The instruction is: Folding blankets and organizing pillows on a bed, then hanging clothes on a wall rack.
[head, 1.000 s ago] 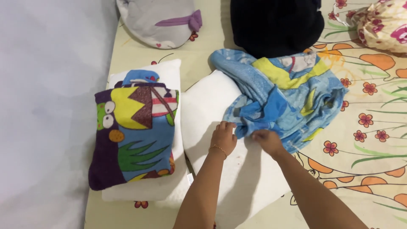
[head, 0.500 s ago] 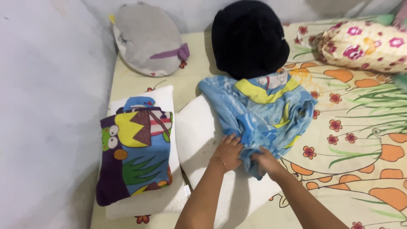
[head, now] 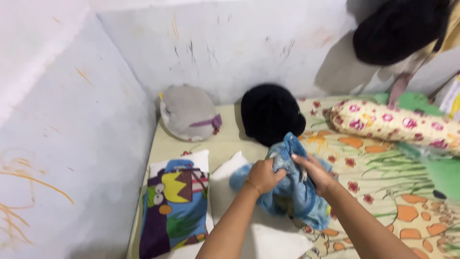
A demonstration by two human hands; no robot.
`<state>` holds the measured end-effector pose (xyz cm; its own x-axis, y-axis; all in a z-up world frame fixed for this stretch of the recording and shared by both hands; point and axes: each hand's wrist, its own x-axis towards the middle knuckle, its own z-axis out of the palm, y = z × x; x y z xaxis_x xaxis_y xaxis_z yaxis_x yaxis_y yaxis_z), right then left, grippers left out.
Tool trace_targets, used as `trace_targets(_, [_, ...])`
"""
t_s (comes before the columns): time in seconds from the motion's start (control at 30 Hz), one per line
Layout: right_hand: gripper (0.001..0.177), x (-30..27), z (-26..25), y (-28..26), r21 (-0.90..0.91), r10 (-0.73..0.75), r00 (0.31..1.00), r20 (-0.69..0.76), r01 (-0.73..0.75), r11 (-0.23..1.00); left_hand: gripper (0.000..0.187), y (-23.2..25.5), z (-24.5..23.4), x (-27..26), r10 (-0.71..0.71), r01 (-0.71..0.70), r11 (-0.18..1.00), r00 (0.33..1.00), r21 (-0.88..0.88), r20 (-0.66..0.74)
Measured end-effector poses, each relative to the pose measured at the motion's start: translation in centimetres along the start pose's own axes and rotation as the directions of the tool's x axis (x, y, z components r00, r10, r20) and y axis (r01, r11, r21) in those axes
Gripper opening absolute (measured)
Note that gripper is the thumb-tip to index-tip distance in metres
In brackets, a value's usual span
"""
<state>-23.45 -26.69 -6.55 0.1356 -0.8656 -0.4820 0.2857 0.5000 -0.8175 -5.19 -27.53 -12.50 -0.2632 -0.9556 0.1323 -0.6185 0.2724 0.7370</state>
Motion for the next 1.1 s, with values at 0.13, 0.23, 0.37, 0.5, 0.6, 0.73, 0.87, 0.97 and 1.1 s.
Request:
trace_targets(0.13, [0.053, 0.1, -0.5, -1.6, -0.539, -0.059, 0.956, 0.287, 0.212, 0.815, 0.043, 3.8, -4.2, 0.6, -0.015, 0.005, 0.991, 0.997, -0.136, -0.077])
trace_targets(0.23, [0.061, -2.8, 1.7, -3.6, -0.602, -0.045, 0.944, 0.327, 0.245, 0.76, 0.046, 5.7, -5.3, 0.8, -0.092, 0.047, 0.953, 0.986, -0.299, -0.138])
trace_targets(0.37, [0.034, -0.5, 1.0, -5.2, -0.621, -0.174, 0.968, 0.18, 0.249, 0.743, 0.059, 8.0, -6.6, 1.6, -0.156, 0.083, 0.891, 0.979, -0.447, -0.13])
trace_targets(0.5, [0.034, -0.4, 1.9, -8.9, -0.389, -0.433, 0.899, 0.069, 0.424, 0.818, 0.085, 10.7, -6.1, 0.4, -0.113, -0.061, 0.849, 0.95, -0.525, -0.292])
trace_targets(0.6, [0.037, -0.6, 3.2, -12.8, -0.319, -0.568, 0.823, 0.005, 0.54, 0.779, 0.106, 15.1, -7.2, -2.1, 0.02, -0.208, 0.91, 0.886, -0.359, -0.464])
trace_targets(0.73, [0.041, -5.4, 5.0, -17.8, -0.132, -0.412, 0.91, -0.045, 0.403, 0.905, 0.098, 12.0, -6.1, -2.3, -0.048, -0.054, 0.967, 0.921, -0.247, -0.388])
trace_targets(0.87, [0.035, -6.8, 2.5, -22.8, -0.361, -0.493, 0.869, -0.033, 0.45, 0.817, 0.043, 7.8, -8.6, 0.4, -0.2, 0.223, 0.974, 0.919, 0.029, -0.34])
trace_targets(0.97, [0.03, -5.3, -0.8, -25.5, -0.544, -0.552, 0.834, 0.01, 0.468, 0.697, 0.03, 8.8, -15.9, 2.0, -0.032, 0.167, 0.958, 0.87, 0.233, -0.492])
trace_targets(1.1, [0.023, -7.3, -1.5, -29.3, -0.706, -0.72, 0.687, 0.094, 0.556, 0.438, 0.023, 11.0, -24.8, 6.2, 0.101, 0.069, 0.967, 0.778, 0.244, -0.62])
